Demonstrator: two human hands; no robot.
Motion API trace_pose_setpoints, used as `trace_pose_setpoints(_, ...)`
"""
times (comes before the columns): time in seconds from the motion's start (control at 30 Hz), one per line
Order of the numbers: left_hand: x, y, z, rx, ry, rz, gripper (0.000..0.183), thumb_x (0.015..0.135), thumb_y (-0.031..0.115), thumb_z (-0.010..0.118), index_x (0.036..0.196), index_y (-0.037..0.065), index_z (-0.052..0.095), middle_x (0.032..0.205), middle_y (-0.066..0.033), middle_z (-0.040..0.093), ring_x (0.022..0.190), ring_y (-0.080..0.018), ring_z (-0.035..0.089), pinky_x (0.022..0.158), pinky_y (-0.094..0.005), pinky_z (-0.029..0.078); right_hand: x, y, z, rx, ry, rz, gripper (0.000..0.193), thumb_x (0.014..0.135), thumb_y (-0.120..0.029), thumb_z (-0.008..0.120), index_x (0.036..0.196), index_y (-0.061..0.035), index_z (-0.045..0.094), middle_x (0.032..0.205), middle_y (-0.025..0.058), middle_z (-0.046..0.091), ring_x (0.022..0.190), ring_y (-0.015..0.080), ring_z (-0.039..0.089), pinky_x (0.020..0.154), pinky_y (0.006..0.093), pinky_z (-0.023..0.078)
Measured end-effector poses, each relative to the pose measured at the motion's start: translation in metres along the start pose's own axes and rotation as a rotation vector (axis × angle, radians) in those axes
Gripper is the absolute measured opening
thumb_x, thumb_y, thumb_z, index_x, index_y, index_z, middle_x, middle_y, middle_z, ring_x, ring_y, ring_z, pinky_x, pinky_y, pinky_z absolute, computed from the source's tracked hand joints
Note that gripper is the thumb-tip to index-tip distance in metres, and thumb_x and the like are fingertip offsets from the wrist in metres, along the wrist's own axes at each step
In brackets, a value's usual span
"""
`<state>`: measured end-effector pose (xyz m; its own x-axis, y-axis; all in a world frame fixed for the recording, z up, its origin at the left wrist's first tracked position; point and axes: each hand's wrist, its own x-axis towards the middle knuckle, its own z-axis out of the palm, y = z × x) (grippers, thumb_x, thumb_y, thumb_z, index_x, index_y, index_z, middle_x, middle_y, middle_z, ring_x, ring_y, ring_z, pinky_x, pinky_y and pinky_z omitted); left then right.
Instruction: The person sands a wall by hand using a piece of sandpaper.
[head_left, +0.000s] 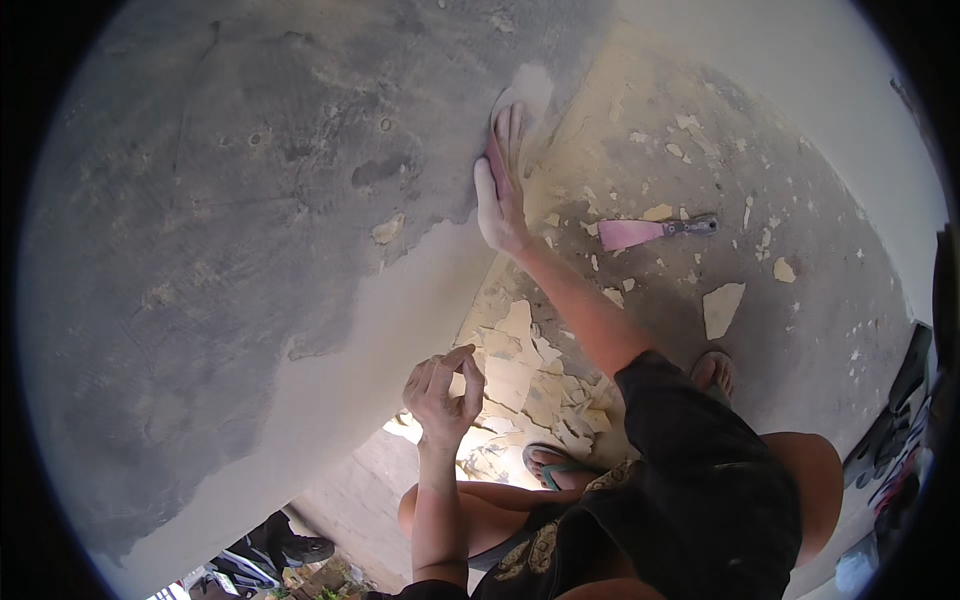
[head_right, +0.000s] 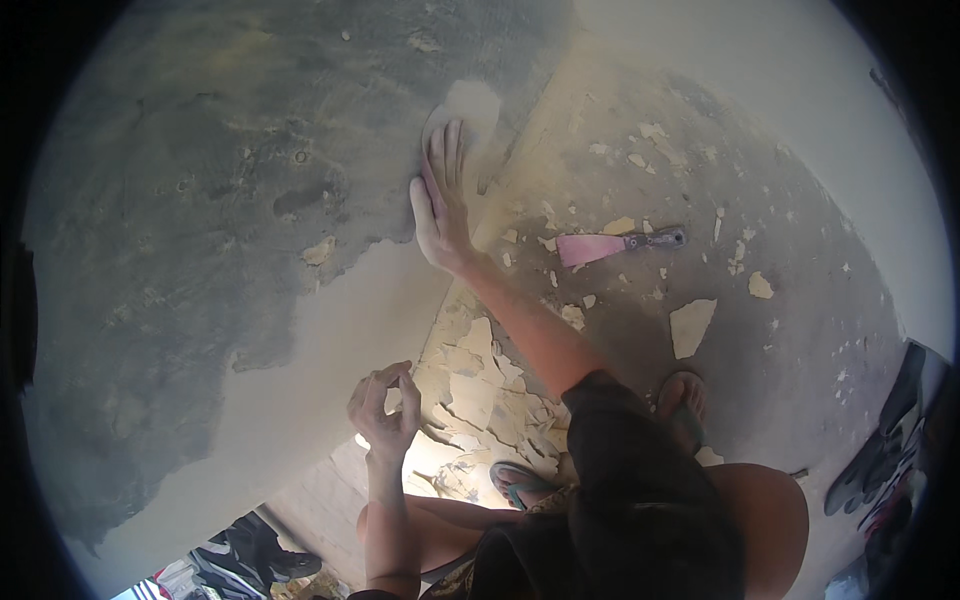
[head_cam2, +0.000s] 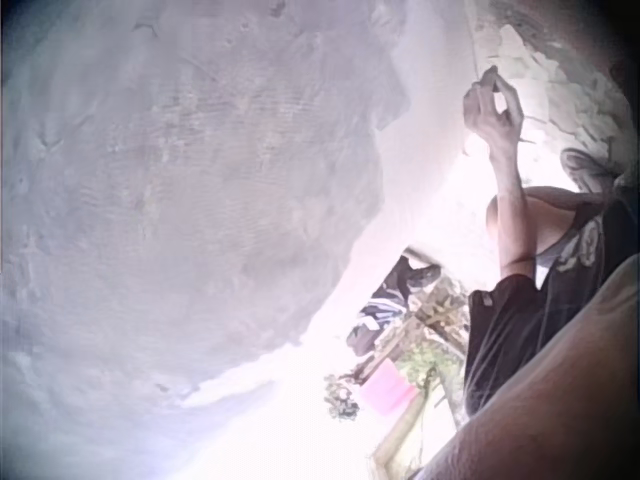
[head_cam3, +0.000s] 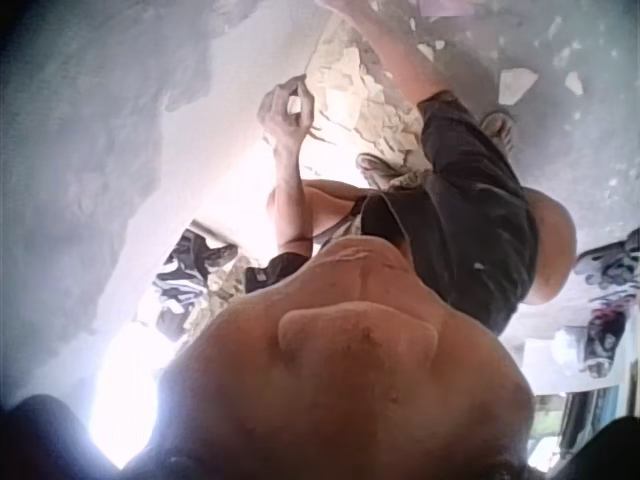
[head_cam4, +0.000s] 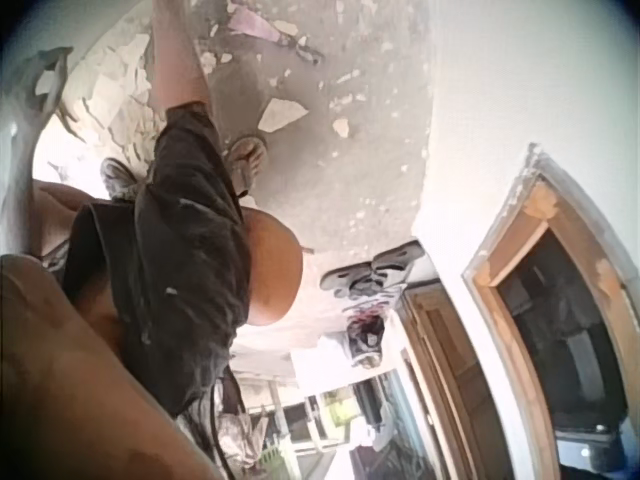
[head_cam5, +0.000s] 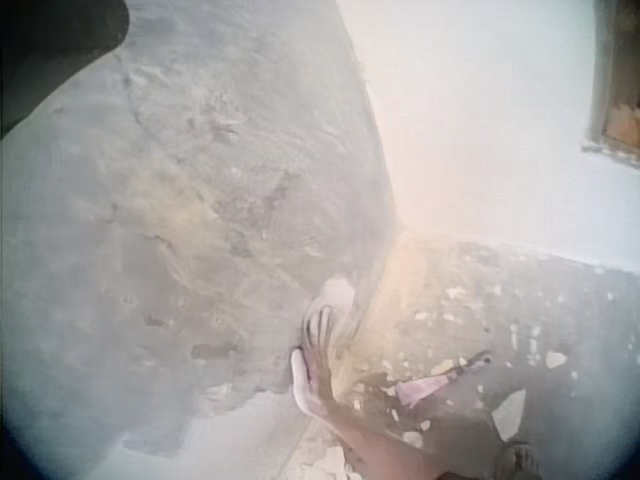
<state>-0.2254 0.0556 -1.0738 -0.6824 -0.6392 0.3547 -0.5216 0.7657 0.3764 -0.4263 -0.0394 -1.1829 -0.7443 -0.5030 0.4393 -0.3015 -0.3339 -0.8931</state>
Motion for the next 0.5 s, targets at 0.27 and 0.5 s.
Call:
trace_pose_setpoints(0.27, 0.014, 0.003, 0.007, -0.031, -0.017, -0.019, 0.019, 0.078, -0.001, 0.066, 0.094, 0.008, 0.068, 0.065, -0.0017, 0.062, 0.057, -0.0165, 0.060, 0.058, -0.0295, 0.046, -0.053, 0.003, 0.002, 0.072, -0.028, -0.051, 0.055, 0.100, -0.011, 0.037, 0.148, 0.0098, 0.021, 0.158, 0.0278, 0.006, 0.148, 0.0417, -0.003, 0.118, 0.0511, 0.001)
trace_pose_setpoints(0.5, -0.013, -0.001, -0.001, -0.012, -0.082, -0.105, 0.012, 0.079, -0.003, 0.065, 0.089, 0.003, 0.068, 0.074, -0.0074, 0.068, 0.060, -0.0174, 0.062, 0.060, -0.0290, 0.047, 0.025, 0.007, -0.012, 0.001, -0.036, -0.095, 0.055, 0.100, -0.011, 0.038, 0.148, 0.0093, 0.023, 0.159, 0.0265, 0.008, 0.148, 0.0415, 0.000, 0.118, 0.0517, 0.003)
